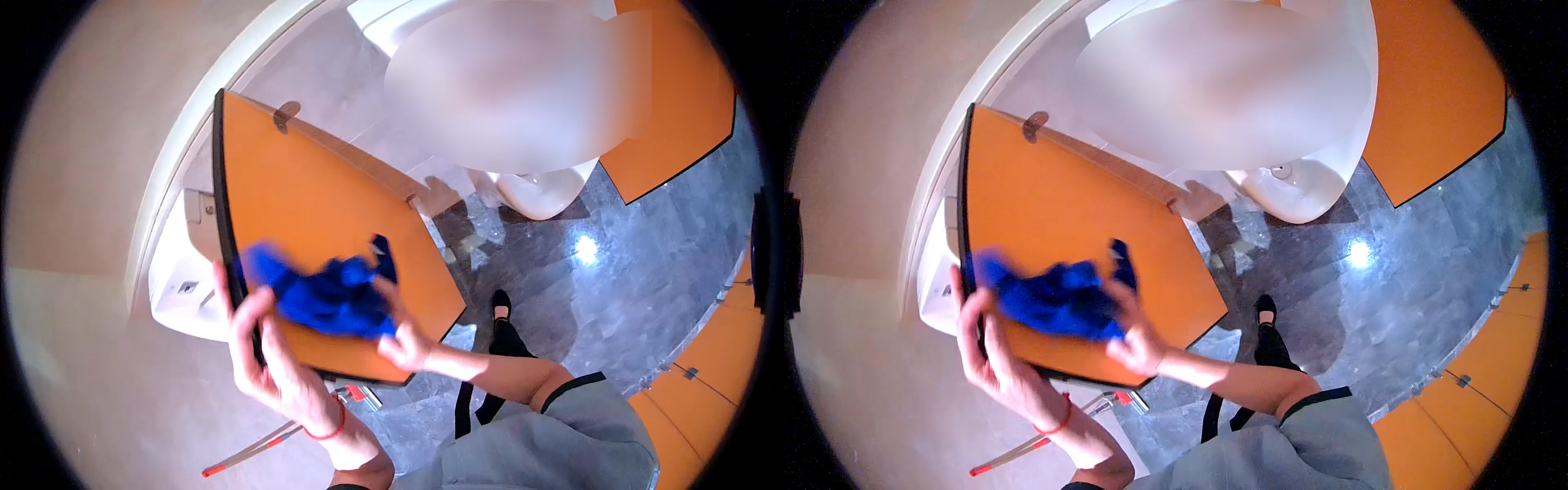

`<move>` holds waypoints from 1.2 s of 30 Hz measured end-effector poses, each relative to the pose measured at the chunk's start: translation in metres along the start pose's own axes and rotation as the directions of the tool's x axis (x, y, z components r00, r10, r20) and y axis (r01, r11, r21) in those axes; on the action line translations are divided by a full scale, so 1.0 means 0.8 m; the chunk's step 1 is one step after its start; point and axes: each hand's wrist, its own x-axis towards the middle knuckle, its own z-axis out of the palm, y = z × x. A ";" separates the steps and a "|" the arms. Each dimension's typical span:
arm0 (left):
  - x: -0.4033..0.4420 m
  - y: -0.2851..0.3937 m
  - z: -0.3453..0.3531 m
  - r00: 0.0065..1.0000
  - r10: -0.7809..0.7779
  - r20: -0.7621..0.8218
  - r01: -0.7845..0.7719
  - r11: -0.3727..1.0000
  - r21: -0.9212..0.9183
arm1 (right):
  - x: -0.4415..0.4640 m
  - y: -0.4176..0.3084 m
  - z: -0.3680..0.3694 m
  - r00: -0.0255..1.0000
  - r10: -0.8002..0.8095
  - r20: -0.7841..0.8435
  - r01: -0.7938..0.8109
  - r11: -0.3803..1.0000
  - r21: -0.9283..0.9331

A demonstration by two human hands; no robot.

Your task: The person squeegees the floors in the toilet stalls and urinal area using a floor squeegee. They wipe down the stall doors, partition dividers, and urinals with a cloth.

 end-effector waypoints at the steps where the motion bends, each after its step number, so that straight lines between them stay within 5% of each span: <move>1: -0.001 -0.002 -0.002 1.000 -0.017 0.008 0.018 0.997 -0.069 | -0.027 0.036 0.001 0.986 0.148 -0.078 -0.148 0.989 0.007; 3: -0.002 -0.007 -0.008 0.999 -0.003 0.039 0.008 0.991 -0.137 | -0.086 0.104 -0.003 0.907 0.333 -0.258 -0.345 0.939 0.002; 4: -0.001 -0.011 -0.011 0.998 0.024 0.063 -0.016 0.991 -0.132 | -0.129 0.134 -0.020 0.856 0.462 -0.231 -0.509 0.830 -0.229; 6: 0.001 -0.016 -0.013 0.995 0.062 0.076 -0.053 0.992 -0.113 | -0.198 0.168 -0.034 0.632 0.729 -0.263 -0.773 0.620 -0.136; 7: 0.001 -0.014 -0.014 0.993 0.083 0.080 -0.076 0.993 -0.089 | -0.237 0.191 -0.036 0.626 0.729 -0.276 -0.771 0.631 -0.080; 8: 0.002 -0.011 -0.014 0.992 0.103 0.079 -0.098 0.993 -0.068 | -0.215 0.117 -0.060 0.420 0.898 -0.134 -0.896 0.433 0.098; 12: 0.001 0.001 -0.020 0.996 -0.041 0.081 0.050 0.992 -0.113 | -0.151 0.021 -0.113 0.498 0.847 0.186 -0.855 0.444 0.269; 13: 0.001 -0.007 -0.017 0.998 0.040 0.047 -0.035 0.993 -0.110 | -0.114 -0.010 -0.124 0.602 0.773 0.198 -0.797 0.569 0.201; 14: 0.001 -0.016 -0.016 0.992 0.125 0.016 -0.124 0.988 -0.088 | -0.075 -0.046 -0.129 0.749 0.646 0.148 -0.662 0.738 0.128; 16: 0.001 -0.006 -0.019 0.998 0.054 0.034 -0.050 0.991 -0.121 | -0.005 -0.078 -0.138 0.933 0.341 0.113 -0.332 0.938 -0.095; 17: 0.001 -0.008 -0.019 0.997 0.072 0.015 -0.071 0.994 -0.085 | 0.031 -0.090 -0.143 0.962 0.229 0.149 -0.198 0.960 -0.197; 19: 0.000 -0.002 -0.022 0.998 0.069 0.002 -0.068 0.994 -0.081 | 0.097 -0.147 -0.144 0.977 -0.005 0.215 0.091 0.917 -0.388; 24: -0.001 -0.001 -0.019 0.996 0.083 -0.017 -0.083 0.996 -0.026 | 0.285 -0.217 -0.155 0.815 -0.471 0.338 0.558 0.476 -0.680; 29: -0.001 0.009 -0.014 0.996 0.055 -0.064 -0.051 0.997 0.060 | 0.429 -0.168 -0.204 0.806 -0.386 0.449 0.572 0.308 -0.761; 31: -0.001 0.002 -0.011 0.996 0.052 -0.074 -0.047 0.997 0.067 | 0.461 -0.124 -0.253 0.880 -0.083 0.467 0.475 0.148 -0.868; 32: -0.002 0.002 -0.010 0.996 0.041 -0.079 -0.037 0.998 0.059 | 0.470 -0.119 -0.282 0.881 -0.083 0.467 0.474 0.145 -0.869; 36: 0.000 0.021 -0.002 0.988 -0.071 -0.134 0.084 0.992 0.097 | 0.510 -0.107 -0.420 0.976 -0.114 0.184 0.201 0.164 -0.966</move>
